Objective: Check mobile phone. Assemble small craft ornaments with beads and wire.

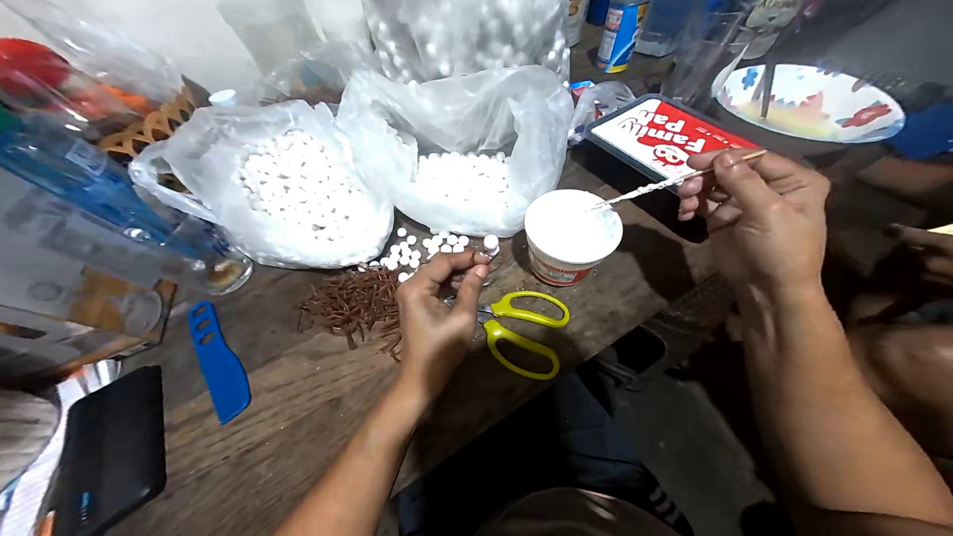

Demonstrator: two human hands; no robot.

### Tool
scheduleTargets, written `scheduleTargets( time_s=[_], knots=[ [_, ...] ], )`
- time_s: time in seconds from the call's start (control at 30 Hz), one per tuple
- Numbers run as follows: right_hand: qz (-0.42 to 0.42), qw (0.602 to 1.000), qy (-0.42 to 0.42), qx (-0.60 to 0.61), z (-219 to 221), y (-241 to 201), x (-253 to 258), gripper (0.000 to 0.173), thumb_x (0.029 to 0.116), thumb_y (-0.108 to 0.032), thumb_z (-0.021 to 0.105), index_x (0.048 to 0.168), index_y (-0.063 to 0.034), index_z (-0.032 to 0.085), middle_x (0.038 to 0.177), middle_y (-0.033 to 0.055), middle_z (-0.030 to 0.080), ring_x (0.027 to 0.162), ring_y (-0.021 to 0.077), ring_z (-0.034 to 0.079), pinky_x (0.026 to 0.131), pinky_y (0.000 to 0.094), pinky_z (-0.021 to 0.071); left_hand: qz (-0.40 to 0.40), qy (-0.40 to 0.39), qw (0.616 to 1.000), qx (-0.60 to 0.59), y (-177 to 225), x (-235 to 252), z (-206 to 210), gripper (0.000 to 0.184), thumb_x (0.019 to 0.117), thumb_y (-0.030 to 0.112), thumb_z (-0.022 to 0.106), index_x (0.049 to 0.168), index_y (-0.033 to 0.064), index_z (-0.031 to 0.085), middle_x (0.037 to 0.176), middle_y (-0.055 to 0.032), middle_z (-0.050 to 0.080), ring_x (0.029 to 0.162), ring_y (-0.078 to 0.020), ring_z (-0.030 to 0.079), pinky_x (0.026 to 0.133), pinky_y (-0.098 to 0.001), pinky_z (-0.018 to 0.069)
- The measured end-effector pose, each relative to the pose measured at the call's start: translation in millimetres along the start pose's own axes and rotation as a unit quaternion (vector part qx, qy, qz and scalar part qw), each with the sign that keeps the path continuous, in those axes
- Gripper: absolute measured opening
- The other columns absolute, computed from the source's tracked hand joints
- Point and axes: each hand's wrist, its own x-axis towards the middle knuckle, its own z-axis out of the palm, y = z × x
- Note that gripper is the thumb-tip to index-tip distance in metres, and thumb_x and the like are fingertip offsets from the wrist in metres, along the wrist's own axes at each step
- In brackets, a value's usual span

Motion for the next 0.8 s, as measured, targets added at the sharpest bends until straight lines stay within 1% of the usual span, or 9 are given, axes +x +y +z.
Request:
scheduleTargets(
  time_s=[0.1,0.23,0.33,0.47,0.6,0.7,0.8],
  knots=[
    [0.02,0.999,0.014,0.03,0.5,-1.4,-1.8,0.032,0.1082,-0.008,0.038,0.103,-0.0106,0.069,0.082,-0.008,0.073,0.069,0.0027,0.068,0.068,0.0186,0.059,-0.006,-0.006,1.0,-0.002,0.6,0.5,2.1,0.01,0.094,-0.002,0.062,0.101,-0.0027,0.069,0.089,0.0028,0.069,0.074,0.0074,0.061,0.07,-0.0104,0.0522],
    [0.047,0.997,0.022,0.061,1.4,-2.5,-2.0,0.036,0.1087,-0.01,0.034,0.102,-0.0102,0.069,0.081,-0.007,0.072,0.067,0.0031,0.067,0.065,0.0186,0.0578,0.008,-0.019,1.0,0.023,6.8,14.8,10.3,0.011,0.0947,-0.001,0.063,0.102,-0.0045,0.07,0.091,-0.0025,0.069,0.079,0.0046,0.063,0.076,-0.0126,0.053],
    [0.054,0.994,0.045,0.081,-1.6,-0.4,-1.2,0.037,0.109,-0.01,0.033,0.1,-0.0096,0.069,0.08,-0.0065,0.072,0.067,0.0037,0.067,0.066,0.0193,0.0581,0.022,-0.025,0.998,0.048,12.5,24.5,18.7,0.011,0.0954,0.001,0.063,0.102,-0.0025,0.071,0.09,-0.0033,0.069,0.079,0.0029,0.062,0.076,-0.0135,0.0516],
    [0.079,0.986,0.067,0.13,-7.4,-5.2,-0.9,0.04,0.1103,-0.014,0.03,0.097,-0.0116,0.068,0.078,-0.006,0.07,0.067,0.0039,0.066,0.067,0.0189,0.0571,0.024,-0.029,0.997,0.066,16.2,30.0,26.8,0.01,0.0963,0.002,0.063,0.101,-0.0018,0.072,0.09,-0.0048,0.069,0.08,0.001,0.063,0.076,-0.0148,0.0515],
    [0.081,0.981,0.056,0.168,-3.2,-16.4,-8.0,0.043,0.1102,-0.014,0.029,0.096,-0.0127,0.069,0.077,-0.0054,0.07,0.067,0.0041,0.066,0.067,0.0188,0.0571,0.026,-0.04,0.996,0.07,16.4,28.9,31.6,0.01,0.0953,0.002,0.063,0.1,-0.002,0.071,0.089,-0.0059,0.068,0.078,-0.0025,0.062,0.075,-0.0185,0.0517],
    [0.078,0.983,0.03,0.163,5.0,-18.7,-12.1,0.043,0.1102,-0.014,0.029,0.096,-0.013,0.069,0.077,-0.0061,0.07,0.068,0.0031,0.067,0.067,0.0179,0.0574,0.032,-0.039,0.996,0.071,16.8,26.9,33.2,0.01,0.0947,0.002,0.063,0.099,-0.0023,0.071,0.087,-0.0061,0.068,0.077,-0.0022,0.062,0.074,-0.0174,0.0516],
    [0.079,0.984,0.028,0.154,10.4,-15.9,-12.6,0.042,0.1098,-0.012,0.029,0.097,-0.0111,0.069,0.078,-0.0057,0.071,0.068,0.0036,0.067,0.067,0.0184,0.058,0.038,-0.038,0.996,0.073,16.1,25.8,33.2,0.011,0.0949,0.002,0.063,0.099,-0.0027,0.072,0.087,-0.0062,0.068,0.077,-0.0023,0.061,0.073,-0.0169,0.0505]
  ],
)
